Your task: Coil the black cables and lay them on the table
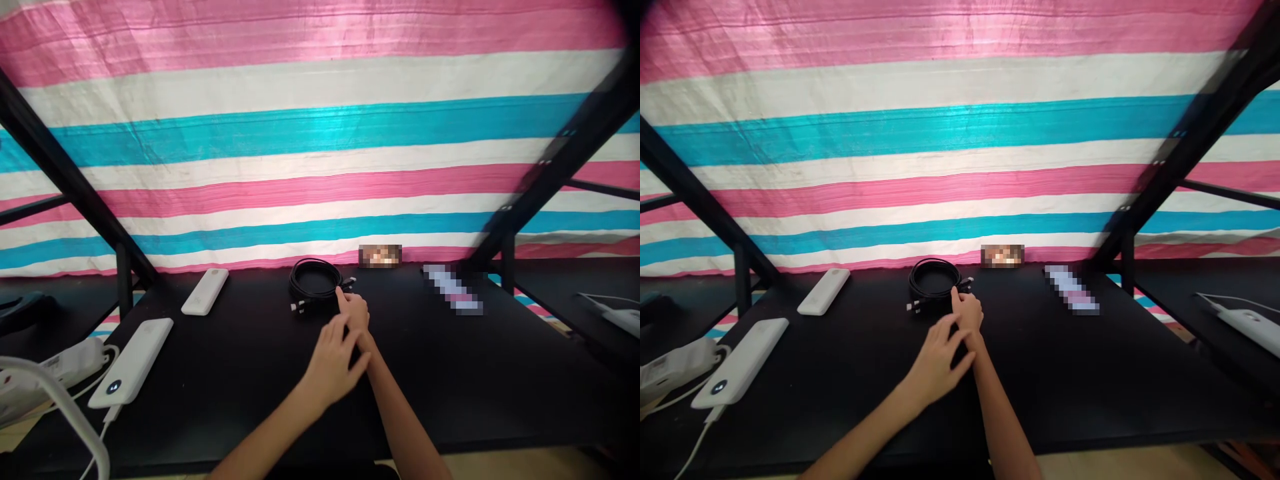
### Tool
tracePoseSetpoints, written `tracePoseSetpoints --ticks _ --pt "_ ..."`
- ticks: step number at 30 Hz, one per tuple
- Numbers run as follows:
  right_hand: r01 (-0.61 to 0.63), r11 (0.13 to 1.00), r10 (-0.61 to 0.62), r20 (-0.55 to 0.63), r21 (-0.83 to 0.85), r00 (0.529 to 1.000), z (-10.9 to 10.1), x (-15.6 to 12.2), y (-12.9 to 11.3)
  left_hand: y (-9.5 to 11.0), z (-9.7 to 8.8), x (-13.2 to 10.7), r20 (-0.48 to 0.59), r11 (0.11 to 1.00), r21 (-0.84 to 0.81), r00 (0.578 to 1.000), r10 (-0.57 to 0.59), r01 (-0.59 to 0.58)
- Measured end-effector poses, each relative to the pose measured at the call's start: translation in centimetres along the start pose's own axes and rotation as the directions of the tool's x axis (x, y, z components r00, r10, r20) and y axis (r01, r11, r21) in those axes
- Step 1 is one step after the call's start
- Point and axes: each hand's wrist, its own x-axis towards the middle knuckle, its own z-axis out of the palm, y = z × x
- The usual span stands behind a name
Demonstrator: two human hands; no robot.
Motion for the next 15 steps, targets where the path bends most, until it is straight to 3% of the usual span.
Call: tracePoseSetpoints --ticks 3,6,12,15 --pt "-0.023 1.000 0.023 -0.020 -0.021 1.000 0.1 -0.1 0.0 1.9 1.3 -1.4 0.062 0.998 0.022 0.997 0.055 -0.057" --pt "-0.022 0.999 0.021 -0.038 -0.033 0.999 0.2 -0.2 0.0 2.1 1.6 -1.4 0.082 0.997 0.004 0.993 0.080 -0.080" --pt "0.013 1.000 -0.014 -0.068 -0.015 0.998 0.4 -0.2 0.2 1.2 0.7 -1.1 0.043 0.999 -0.038 0.999 -0.021 0.023" --pt "0.022 1.000 -0.022 -0.092 0.002 0.996 0.4 -0.2 0.3 0.9 -0.3 -1.6 0.092 0.984 -0.170 0.994 0.067 -0.051"
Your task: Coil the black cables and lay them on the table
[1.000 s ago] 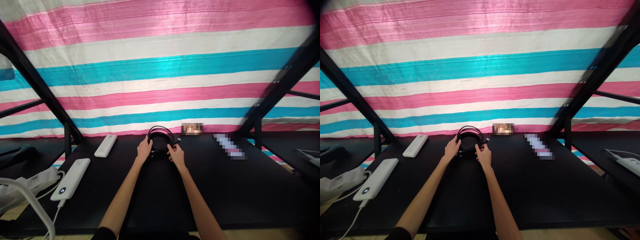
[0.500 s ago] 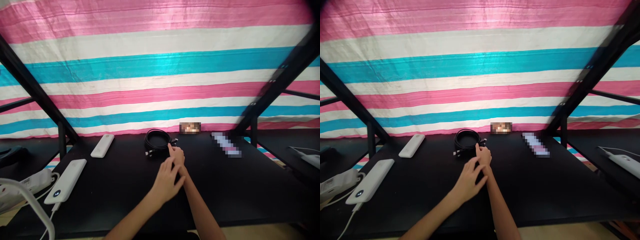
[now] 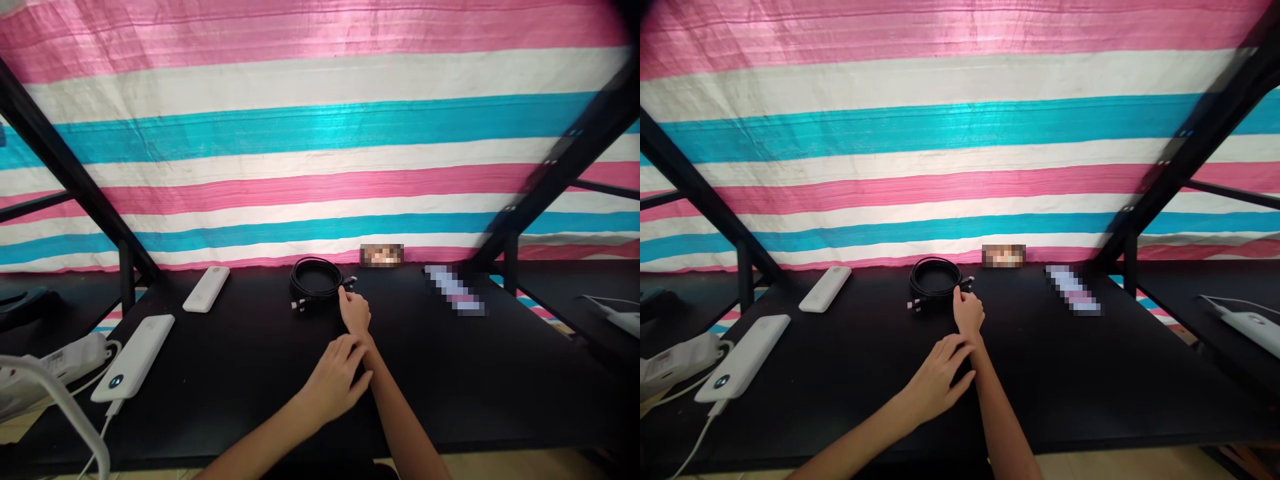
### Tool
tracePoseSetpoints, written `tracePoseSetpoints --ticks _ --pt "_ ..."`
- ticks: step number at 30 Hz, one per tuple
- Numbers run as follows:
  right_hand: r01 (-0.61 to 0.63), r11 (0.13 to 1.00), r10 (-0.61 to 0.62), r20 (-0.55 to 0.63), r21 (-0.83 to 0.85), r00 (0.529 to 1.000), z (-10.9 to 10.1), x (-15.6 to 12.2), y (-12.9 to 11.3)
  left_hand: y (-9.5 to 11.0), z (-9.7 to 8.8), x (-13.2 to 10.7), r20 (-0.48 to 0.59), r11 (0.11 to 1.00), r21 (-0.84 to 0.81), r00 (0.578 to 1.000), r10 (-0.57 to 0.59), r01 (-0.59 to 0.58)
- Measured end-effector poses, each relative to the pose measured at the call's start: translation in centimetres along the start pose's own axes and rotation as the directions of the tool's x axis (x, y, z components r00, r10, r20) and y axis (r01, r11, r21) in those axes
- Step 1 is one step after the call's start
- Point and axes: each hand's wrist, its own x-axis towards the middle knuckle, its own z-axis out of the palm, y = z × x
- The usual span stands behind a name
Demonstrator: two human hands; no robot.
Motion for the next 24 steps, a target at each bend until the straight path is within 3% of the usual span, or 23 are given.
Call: tracePoseSetpoints --ticks 3,6,9,12,16,19,24 --pt "0.005 1.000 -0.005 -0.018 0.028 1.000 0.1 0.0 0.0 -1.1 -1.7 0.0 -0.046 0.998 -0.040 0.997 0.056 -0.058" --pt "-0.003 0.997 0.006 -0.042 0.073 0.999 0.2 0.1 0.0 -3.6 -3.8 0.4 -0.258 0.998 0.041 0.966 -0.028 0.040" --pt "-0.014 0.992 0.023 -0.073 0.127 0.997 0.2 0.2 0.0 -6.4 -5.8 0.4 -0.472 0.977 0.068 0.869 -0.145 0.200" --pt "-0.003 0.984 0.022 -0.105 0.177 0.994 0.1 0.2 0.0 -8.3 -7.0 -0.2 -0.586 0.949 0.013 0.771 -0.249 0.316" --pt "0.035 0.967 0.003 -0.149 0.252 0.989 0.1 -0.1 -0.1 -9.3 -7.3 -0.9 -0.627 0.898 -0.209 0.652 -0.427 0.387" --pt "0.072 0.937 -0.012 -0.174 0.341 0.985 0.3 -0.1 -0.1 -9.7 -7.0 -0.9 -0.584 0.808 -0.440 0.558 -0.589 0.393" --pt "0.075 0.819 0.009 -0.143 0.569 0.990 0.7 0.2 0.1 -10.5 -6.3 -0.8 -0.506 0.699 -0.601 0.493 -0.708 0.388"
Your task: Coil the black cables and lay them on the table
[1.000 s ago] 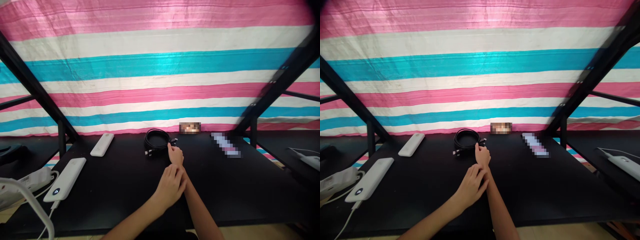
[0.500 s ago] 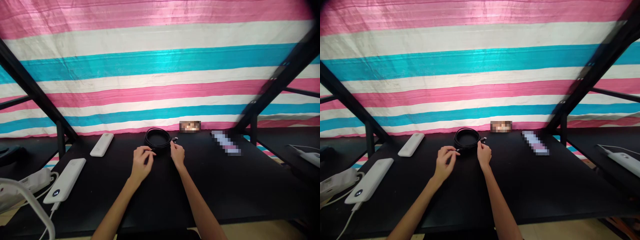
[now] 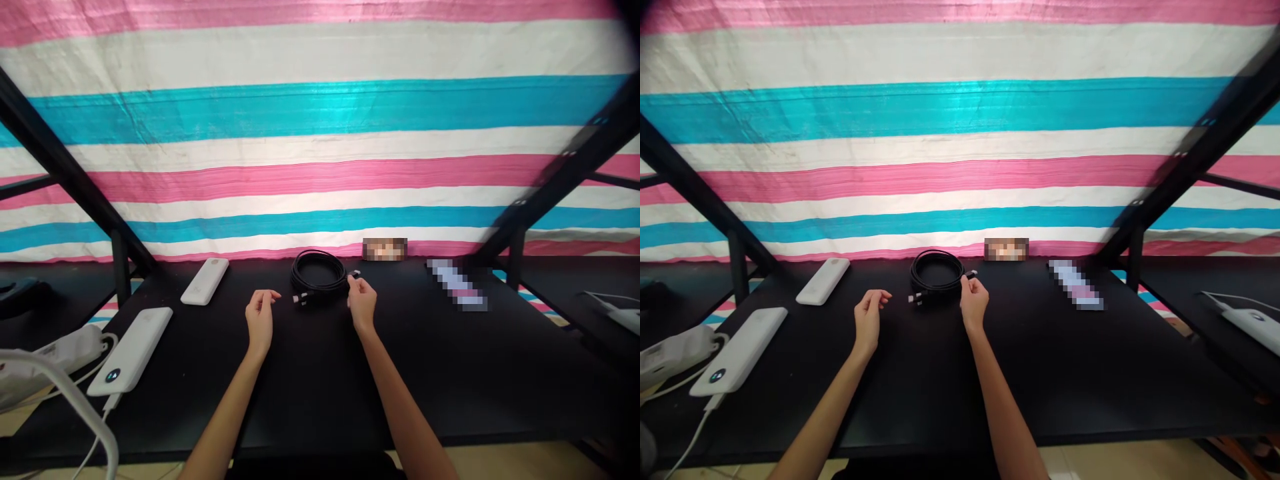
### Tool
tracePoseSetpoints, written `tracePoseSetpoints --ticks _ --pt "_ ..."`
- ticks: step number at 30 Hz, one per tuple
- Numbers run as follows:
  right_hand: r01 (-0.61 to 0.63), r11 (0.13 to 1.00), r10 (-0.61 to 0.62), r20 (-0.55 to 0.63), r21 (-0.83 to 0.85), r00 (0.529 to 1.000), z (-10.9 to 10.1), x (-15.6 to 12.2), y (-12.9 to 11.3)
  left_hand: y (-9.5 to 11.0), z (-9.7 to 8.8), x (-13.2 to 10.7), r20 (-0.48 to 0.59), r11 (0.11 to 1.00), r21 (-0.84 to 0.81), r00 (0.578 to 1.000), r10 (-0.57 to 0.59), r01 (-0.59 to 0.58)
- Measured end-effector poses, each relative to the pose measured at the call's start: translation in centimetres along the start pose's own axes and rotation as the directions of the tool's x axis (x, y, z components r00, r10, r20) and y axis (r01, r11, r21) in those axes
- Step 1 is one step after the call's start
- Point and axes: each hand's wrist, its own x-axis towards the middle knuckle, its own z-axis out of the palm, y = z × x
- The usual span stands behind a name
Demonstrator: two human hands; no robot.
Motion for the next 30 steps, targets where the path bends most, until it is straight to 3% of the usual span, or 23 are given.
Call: tracePoseSetpoints --ticks 6,11,19,30 --pt "-0.087 0.952 0.060 0.101 0.293 0.993 -0.1 0.4 -0.5 -0.1 -0.1 0.2 0.013 0.986 -0.138 0.995 -0.096 0.097" --pt "-0.182 0.880 0.076 0.248 0.439 0.966 -0.6 0.3 -1.2 0.4 -0.1 0.2 0.065 0.946 -0.232 0.974 -0.218 0.227" --pt "-0.263 0.797 0.024 0.406 0.544 0.914 -1.3 0.1 -2.3 0.5 -0.1 0.0 0.102 0.914 -0.294 0.960 -0.261 0.280" --pt "-0.337 0.687 0.002 0.462 0.644 0.887 -1.3 -0.1 -2.4 0.6 0.1 -0.2 0.119 0.902 -0.316 0.956 -0.269 0.294"
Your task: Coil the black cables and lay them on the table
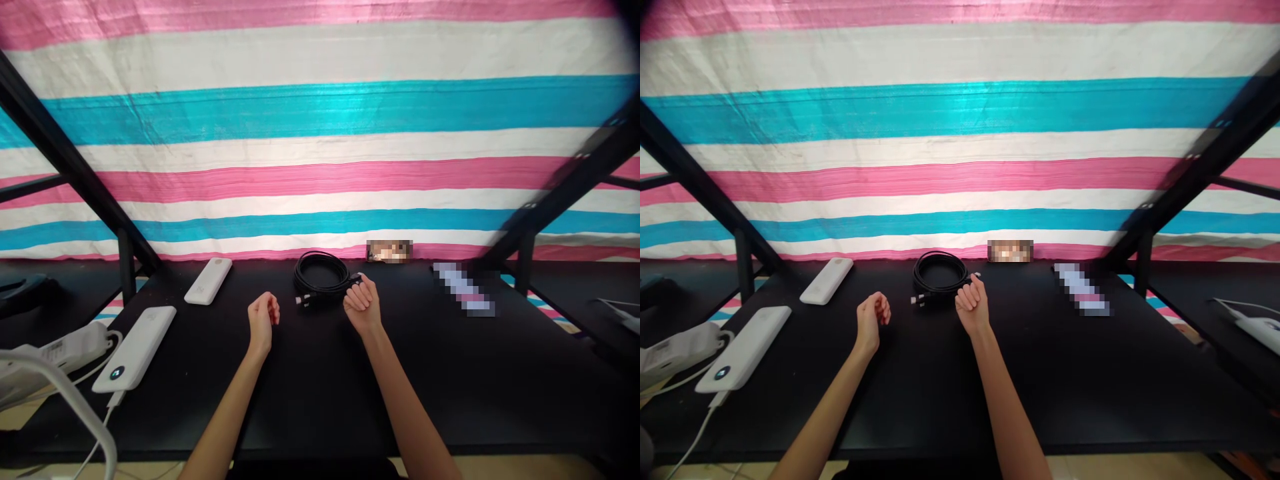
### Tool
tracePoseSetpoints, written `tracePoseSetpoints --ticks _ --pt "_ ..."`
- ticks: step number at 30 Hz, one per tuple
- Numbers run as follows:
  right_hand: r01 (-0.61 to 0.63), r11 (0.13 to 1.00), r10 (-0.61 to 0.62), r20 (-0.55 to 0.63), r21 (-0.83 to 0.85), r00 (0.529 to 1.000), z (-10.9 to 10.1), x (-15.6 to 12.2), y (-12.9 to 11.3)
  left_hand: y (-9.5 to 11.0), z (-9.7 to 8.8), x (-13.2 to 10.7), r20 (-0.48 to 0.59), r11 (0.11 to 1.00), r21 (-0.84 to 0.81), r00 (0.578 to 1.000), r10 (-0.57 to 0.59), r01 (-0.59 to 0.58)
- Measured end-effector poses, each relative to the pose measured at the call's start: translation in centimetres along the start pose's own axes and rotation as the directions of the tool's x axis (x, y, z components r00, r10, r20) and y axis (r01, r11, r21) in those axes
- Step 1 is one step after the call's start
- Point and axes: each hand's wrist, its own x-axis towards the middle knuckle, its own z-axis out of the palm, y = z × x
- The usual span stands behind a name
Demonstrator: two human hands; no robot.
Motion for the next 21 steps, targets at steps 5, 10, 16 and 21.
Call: tracePoseSetpoints --ticks 5,10,16,21 --pt "0.007 0.987 -0.012 0.029 0.159 1.000 -0.21 -0.01 -0.08 -0.12 -0.12 0.00 -0.003 1.000 -0.002 1.000 0.003 -0.003" --pt "-0.036 0.951 0.008 0.091 0.307 0.996 -0.28 0.10 0.01 -0.22 -0.09 0.11 -0.005 1.000 -0.002 1.000 0.007 -0.007" --pt "-0.126 0.873 0.039 0.191 0.471 0.981 -0.28 0.22 0.05 -0.13 -0.09 0.06 0.000 1.000 -0.008 1.000 0.005 -0.005" --pt "-0.181 0.804 0.043 0.247 0.567 0.968 -0.66 0.39 0.11 -0.17 -0.13 0.06 -0.001 1.000 -0.016 1.000 0.004 -0.004"
